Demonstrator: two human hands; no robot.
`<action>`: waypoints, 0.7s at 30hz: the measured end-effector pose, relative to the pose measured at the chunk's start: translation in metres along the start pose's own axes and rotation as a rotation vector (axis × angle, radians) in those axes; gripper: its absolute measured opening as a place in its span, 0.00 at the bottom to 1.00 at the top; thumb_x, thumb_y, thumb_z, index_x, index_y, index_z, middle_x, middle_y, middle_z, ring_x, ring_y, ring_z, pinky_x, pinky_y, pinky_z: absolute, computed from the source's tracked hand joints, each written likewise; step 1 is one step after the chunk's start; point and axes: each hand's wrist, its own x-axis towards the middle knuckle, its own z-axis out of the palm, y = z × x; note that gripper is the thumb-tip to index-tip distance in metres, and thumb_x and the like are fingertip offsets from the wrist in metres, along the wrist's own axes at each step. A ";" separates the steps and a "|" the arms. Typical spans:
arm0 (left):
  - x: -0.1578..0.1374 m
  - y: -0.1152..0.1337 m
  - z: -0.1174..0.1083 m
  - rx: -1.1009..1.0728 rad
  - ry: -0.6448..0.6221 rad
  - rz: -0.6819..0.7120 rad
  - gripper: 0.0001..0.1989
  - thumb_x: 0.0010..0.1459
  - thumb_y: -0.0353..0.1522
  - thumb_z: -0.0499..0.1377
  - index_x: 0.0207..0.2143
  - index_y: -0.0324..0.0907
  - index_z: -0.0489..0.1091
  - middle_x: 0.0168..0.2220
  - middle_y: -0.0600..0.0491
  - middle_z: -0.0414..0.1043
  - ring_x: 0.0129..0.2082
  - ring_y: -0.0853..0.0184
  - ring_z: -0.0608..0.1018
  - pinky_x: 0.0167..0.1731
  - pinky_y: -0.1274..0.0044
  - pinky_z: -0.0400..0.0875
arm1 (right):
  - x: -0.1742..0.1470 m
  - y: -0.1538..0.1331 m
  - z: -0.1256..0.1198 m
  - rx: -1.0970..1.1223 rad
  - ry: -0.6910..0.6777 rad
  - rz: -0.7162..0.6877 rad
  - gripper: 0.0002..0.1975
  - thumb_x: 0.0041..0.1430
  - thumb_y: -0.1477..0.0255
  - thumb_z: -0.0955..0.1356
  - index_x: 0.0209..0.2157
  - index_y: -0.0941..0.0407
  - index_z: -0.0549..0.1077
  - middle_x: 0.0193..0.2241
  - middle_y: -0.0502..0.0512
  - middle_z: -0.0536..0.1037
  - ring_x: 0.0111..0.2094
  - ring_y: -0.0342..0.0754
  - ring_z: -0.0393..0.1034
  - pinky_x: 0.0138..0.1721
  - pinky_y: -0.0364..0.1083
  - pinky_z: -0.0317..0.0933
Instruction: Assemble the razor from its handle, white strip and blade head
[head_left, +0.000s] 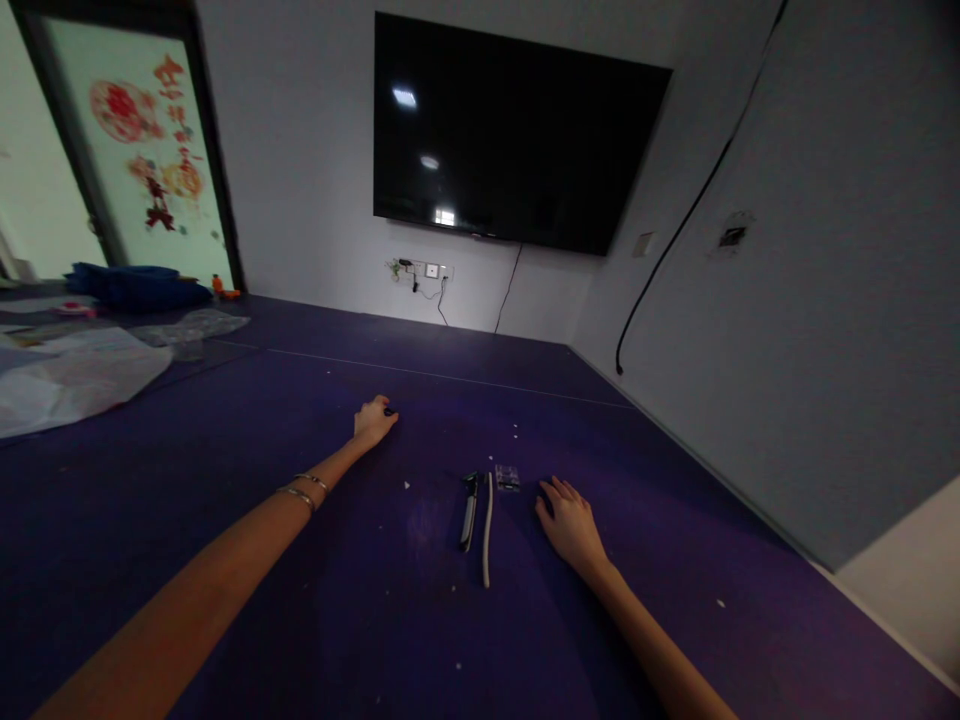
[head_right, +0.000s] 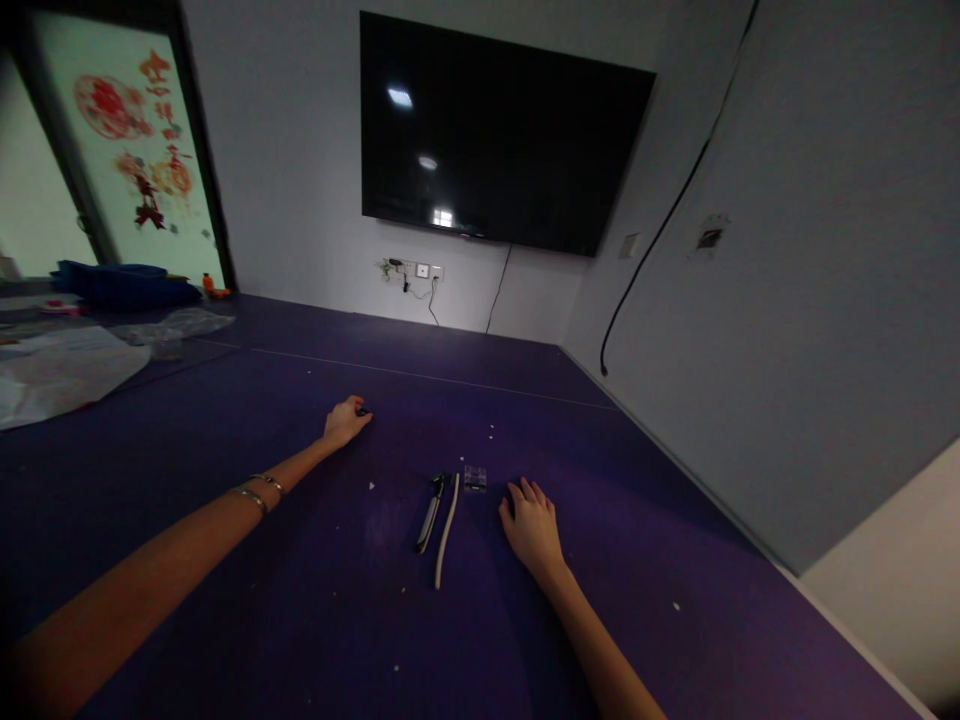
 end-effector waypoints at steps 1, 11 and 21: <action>-0.005 0.007 0.001 -0.063 0.009 0.033 0.19 0.52 0.37 0.57 0.47 0.43 0.64 0.44 0.47 0.72 0.45 0.59 0.73 0.43 0.73 0.65 | 0.000 0.000 0.000 0.001 0.002 -0.001 0.22 0.60 0.66 0.56 0.52 0.58 0.67 0.55 0.62 0.65 0.58 0.55 0.54 0.54 0.53 0.49; -0.096 0.105 -0.013 -0.598 0.049 0.455 0.17 0.46 0.31 0.62 0.41 0.43 0.67 0.40 0.51 0.72 0.44 0.62 0.71 0.48 0.71 0.61 | -0.001 -0.002 -0.003 -0.007 -0.026 0.008 0.23 0.60 0.66 0.56 0.53 0.58 0.66 0.56 0.61 0.63 0.58 0.55 0.52 0.54 0.52 0.49; -0.153 0.127 -0.025 -0.526 0.044 0.720 0.17 0.49 0.31 0.60 0.44 0.43 0.66 0.43 0.48 0.69 0.45 0.61 0.69 0.48 0.69 0.62 | -0.001 -0.001 -0.002 0.015 -0.016 0.008 0.22 0.60 0.67 0.56 0.53 0.58 0.66 0.56 0.62 0.63 0.59 0.54 0.52 0.55 0.52 0.48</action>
